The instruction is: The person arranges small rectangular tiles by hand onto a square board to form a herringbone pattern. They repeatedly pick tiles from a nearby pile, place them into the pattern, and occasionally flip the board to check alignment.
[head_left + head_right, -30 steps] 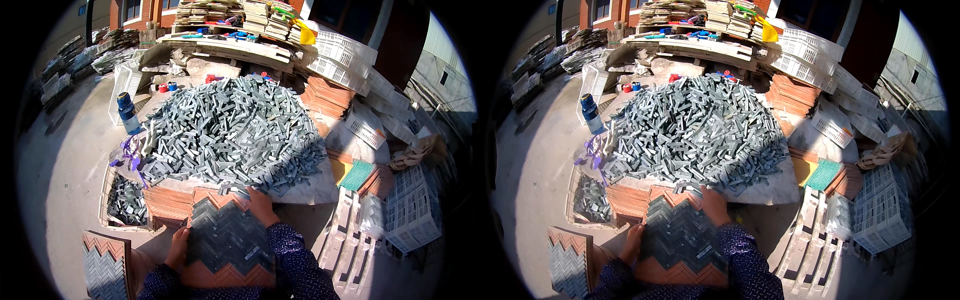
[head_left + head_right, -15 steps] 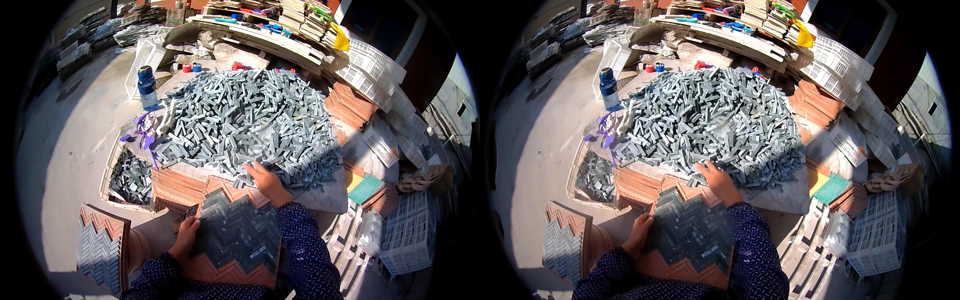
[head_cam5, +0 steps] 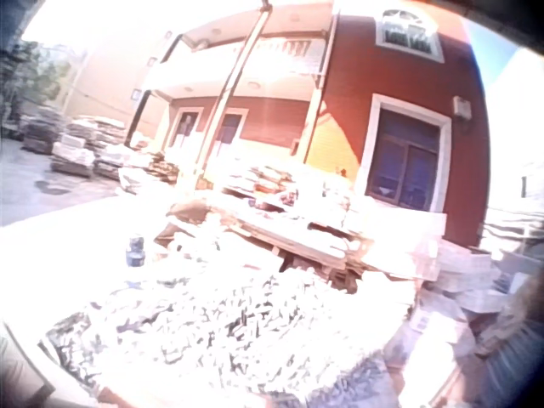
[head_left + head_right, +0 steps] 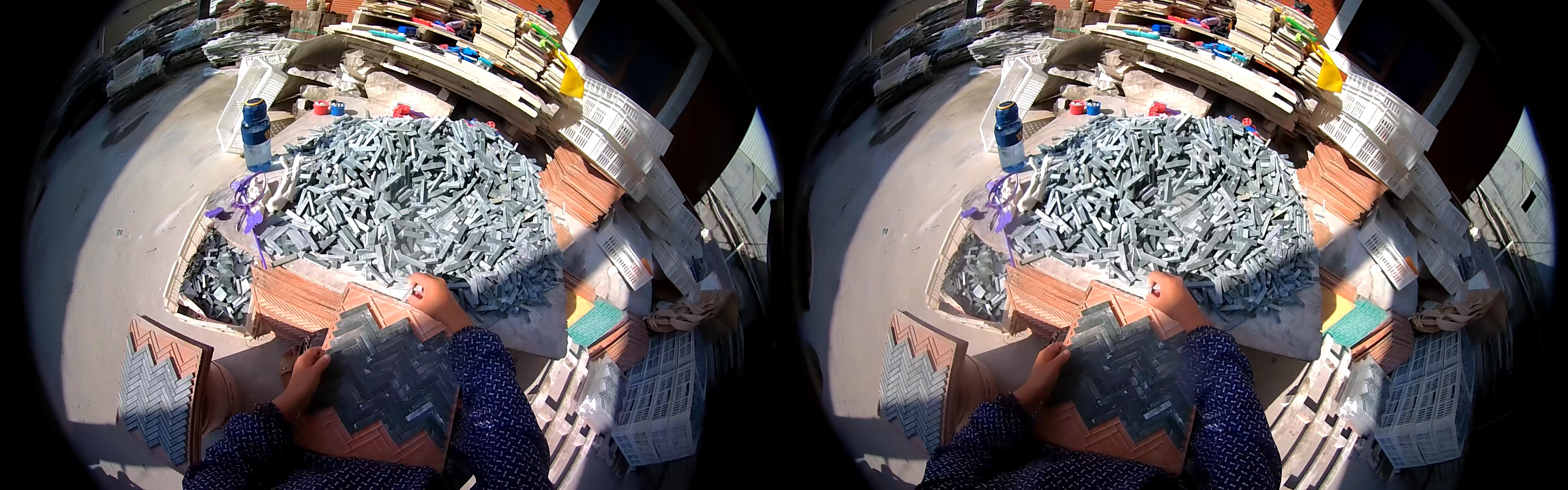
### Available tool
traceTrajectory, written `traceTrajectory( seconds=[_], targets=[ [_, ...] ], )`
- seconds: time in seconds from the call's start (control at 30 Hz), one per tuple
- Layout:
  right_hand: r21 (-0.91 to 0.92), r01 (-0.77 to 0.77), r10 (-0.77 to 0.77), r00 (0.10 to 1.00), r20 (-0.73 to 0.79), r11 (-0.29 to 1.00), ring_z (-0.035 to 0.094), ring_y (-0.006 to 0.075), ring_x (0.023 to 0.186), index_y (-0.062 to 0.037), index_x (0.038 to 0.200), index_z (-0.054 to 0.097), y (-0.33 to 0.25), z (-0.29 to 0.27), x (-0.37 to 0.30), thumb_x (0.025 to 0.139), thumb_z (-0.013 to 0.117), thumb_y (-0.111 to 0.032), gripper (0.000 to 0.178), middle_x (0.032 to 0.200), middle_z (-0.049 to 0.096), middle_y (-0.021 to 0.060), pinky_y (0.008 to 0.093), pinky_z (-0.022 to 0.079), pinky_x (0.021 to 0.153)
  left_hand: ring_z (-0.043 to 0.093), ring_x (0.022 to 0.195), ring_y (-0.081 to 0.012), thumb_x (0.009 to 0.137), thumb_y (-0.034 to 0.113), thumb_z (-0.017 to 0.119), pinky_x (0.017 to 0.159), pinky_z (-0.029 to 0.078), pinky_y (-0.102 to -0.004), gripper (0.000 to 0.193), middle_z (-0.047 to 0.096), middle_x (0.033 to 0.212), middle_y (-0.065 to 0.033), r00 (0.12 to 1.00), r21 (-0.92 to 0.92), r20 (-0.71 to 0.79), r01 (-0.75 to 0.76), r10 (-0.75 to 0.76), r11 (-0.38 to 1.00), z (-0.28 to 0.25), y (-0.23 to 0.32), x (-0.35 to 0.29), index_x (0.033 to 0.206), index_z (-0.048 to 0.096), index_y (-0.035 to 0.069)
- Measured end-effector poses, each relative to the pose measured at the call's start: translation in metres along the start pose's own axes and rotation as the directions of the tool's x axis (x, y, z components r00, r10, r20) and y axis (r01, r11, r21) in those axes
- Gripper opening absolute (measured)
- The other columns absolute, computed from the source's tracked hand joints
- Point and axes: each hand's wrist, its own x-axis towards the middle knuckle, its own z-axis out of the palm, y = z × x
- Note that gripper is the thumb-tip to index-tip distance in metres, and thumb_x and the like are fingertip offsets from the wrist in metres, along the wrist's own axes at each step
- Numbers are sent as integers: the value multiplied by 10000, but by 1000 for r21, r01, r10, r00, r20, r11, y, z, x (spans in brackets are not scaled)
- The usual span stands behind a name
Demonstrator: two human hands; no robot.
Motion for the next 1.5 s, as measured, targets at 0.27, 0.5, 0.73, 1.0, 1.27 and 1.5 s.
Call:
traceTrajectory(
  seconds=[0.27,0.5,0.73,1.0,1.27,1.5],
  targets=[
    [-206,-241,81,813,-577,948,515,411,1037,1,1218,478,8,-52,-6,743,707,-138,545,1148,526,217,436,425,907,562,837,-130,894,154,558,746,451,-253,222,624,961,-72,991,169,-125,60,-39,984,-14,8,16,1055,560,1],
    [-225,23,13,987,159,974,492,362,1163,-1,1213,510,-40,7,-55,873,563,-226,411,1244,525,209,395,401,973,272,1356,-323,860,243,589,1069,254,-510,626,321,1449,-159,834,814,258,-460,489,355,18,31,42,1390,327,38],
    [-314,-183,210,976,56,931,484,353,1179,19,1238,481,5,24,-61,890,507,-266,451,1268,510,215,396,393,982,518,1137,-368,894,234,557,957,414,-393,450,525,1237,-228,882,564,10,-395,472,725,12,36,54,1260,472,-14],
    [-62,-138,133,988,-77,989,592,275,1023,-13,1034,630,-38,11,-105,815,641,-158,263,1049,632,159,376,454,856,558,1086,-353,824,72,456,914,451,-392,389,574,1189,-219,970,846,-145,20,194,533,-89,-50,127,1196,544,-4],
    [340,-479,565,793,-226,809,646,140,806,31,990,642,-46,9,-174,843,596,-17,161,897,669,92,248,504,734,205,1398,-259,829,54,424,1123,182,-474,678,195,1525,-74,986,991,94,-106,138,83,-91,-90,154,1467,200,104],
    [451,-452,603,746,-282,770,651,165,808,47,974,635,-53,29,-184,872,575,-16,135,912,663,111,271,516,755,163,1411,-281,856,69,418,1109,200,-491,637,161,1529,-117,984,995,71,-81,165,57,-84,-97,148,1452,195,46]
  ],
)
